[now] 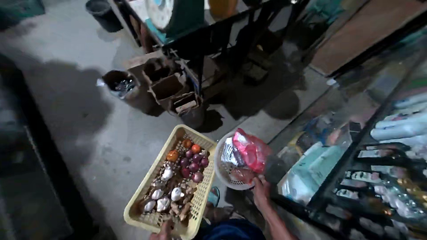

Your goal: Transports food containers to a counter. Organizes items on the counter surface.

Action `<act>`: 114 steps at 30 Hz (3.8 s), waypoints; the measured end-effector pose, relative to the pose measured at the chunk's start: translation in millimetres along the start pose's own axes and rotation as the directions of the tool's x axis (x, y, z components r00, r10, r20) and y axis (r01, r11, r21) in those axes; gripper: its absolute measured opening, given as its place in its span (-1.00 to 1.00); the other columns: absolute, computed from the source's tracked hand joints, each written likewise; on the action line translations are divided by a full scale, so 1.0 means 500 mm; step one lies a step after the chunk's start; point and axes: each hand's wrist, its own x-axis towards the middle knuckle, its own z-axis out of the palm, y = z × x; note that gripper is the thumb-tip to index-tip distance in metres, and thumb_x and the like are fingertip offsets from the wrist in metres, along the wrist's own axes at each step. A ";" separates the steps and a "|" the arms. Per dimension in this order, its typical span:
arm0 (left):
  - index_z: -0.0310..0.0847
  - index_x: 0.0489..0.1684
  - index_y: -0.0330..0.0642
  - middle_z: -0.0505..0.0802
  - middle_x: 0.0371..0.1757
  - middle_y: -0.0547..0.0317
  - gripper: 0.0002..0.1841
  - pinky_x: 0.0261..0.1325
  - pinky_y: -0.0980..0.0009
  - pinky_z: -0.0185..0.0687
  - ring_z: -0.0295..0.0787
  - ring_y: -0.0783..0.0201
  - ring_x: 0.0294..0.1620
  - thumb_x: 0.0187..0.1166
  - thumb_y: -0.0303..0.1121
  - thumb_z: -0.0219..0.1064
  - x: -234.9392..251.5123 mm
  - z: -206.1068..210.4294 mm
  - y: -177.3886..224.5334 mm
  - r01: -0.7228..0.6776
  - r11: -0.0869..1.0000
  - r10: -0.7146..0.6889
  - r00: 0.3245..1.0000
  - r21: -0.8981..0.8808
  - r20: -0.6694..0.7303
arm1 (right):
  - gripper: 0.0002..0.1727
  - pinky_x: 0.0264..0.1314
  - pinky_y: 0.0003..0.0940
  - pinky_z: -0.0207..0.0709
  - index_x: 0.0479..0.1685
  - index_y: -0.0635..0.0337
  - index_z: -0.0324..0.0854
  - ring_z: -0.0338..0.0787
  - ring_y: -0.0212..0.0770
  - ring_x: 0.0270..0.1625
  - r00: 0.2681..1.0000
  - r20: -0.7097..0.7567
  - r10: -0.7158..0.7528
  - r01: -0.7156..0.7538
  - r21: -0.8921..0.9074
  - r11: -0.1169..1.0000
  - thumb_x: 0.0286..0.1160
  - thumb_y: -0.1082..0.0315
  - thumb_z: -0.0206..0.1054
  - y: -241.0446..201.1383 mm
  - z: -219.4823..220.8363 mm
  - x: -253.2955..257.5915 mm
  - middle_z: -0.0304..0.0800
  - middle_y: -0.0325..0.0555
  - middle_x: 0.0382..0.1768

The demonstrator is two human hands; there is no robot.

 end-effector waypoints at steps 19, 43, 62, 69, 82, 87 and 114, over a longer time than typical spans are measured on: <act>0.68 -0.10 -0.43 0.80 -0.38 0.10 -0.82 -0.15 0.34 0.72 0.75 0.35 -0.35 0.61 -0.42 0.35 0.171 0.795 0.587 -0.237 0.960 0.072 0.726 0.150 0.684 | -0.64 -0.41 -0.13 0.76 0.42 0.36 0.36 0.80 -0.13 -0.36 0.802 -0.550 0.234 0.016 0.411 0.911 0.84 0.32 0.03 -0.480 -0.122 0.397 0.66 0.07 -0.12; 0.69 -0.01 -0.22 0.80 -0.24 0.02 -0.50 -0.14 0.08 0.71 0.76 0.17 -0.23 0.59 0.13 0.33 -0.169 2.069 1.308 -0.055 0.915 0.328 0.676 -0.399 0.660 | -0.72 0.04 -0.42 0.65 0.13 0.55 0.53 0.69 -0.44 -0.15 0.829 -0.558 -0.029 0.043 0.012 0.999 0.71 0.44 0.13 -1.006 -0.413 1.193 0.67 -0.04 -0.15; 0.55 0.14 -0.48 0.74 -0.30 -0.09 -0.57 -0.32 0.13 0.73 0.70 0.15 -0.45 0.69 -0.18 0.30 0.084 2.616 1.653 -0.028 0.842 0.144 0.974 -0.539 0.174 | -0.77 -0.57 -0.23 0.73 0.16 0.47 0.53 0.78 -0.15 -0.57 0.997 -0.016 -0.077 0.078 0.203 0.976 0.71 0.48 0.16 -1.569 -0.336 1.939 0.78 0.08 -0.42; 0.51 0.22 -0.41 0.74 -0.24 -0.04 -0.57 -0.28 0.14 0.76 0.74 0.18 -0.39 0.74 -0.14 0.22 0.131 2.729 1.702 -0.086 0.800 0.085 0.996 -0.594 -0.029 | -0.69 -0.29 -0.26 0.69 0.24 0.46 0.58 0.75 -0.20 -0.33 0.957 0.267 -0.111 0.144 -0.107 0.984 0.64 0.44 0.28 -1.717 -0.325 2.176 0.75 0.11 -0.18; 0.54 0.21 -0.53 0.77 -0.13 -0.29 -0.53 -0.09 0.00 0.76 0.78 -0.03 -0.21 0.73 -0.17 0.31 0.240 2.791 1.734 0.017 0.754 -0.089 0.993 -0.657 -0.076 | -0.77 -0.46 -0.43 0.61 0.12 0.50 0.55 0.70 -0.34 -0.45 0.932 0.301 -0.204 0.242 -0.093 0.966 0.62 0.55 0.19 -1.785 -0.218 2.237 0.71 -0.02 -0.34; 0.60 0.05 -0.49 0.75 -0.23 -0.20 -0.47 -0.17 0.03 0.77 0.76 0.02 -0.29 0.79 -0.02 0.18 0.263 2.767 1.738 0.047 0.761 -0.063 0.998 -0.647 -0.003 | -0.78 -0.43 -0.37 0.64 0.14 0.51 0.56 0.73 -0.28 -0.42 0.943 0.286 -0.168 0.209 -0.119 0.971 0.65 0.56 0.19 -1.789 -0.189 2.219 0.73 0.06 -0.29; 0.47 0.49 -0.45 0.77 0.26 -0.12 -0.48 0.26 0.32 0.68 0.76 0.34 0.13 0.85 -0.13 0.03 0.183 2.511 1.613 -0.419 0.889 0.457 0.788 -0.184 0.413 | -0.56 -0.39 -0.23 0.74 0.51 0.30 0.38 0.80 -0.11 -0.42 0.884 0.447 0.136 -0.088 -0.128 0.988 0.75 0.32 0.22 -1.737 -0.054 2.150 0.75 0.15 -0.11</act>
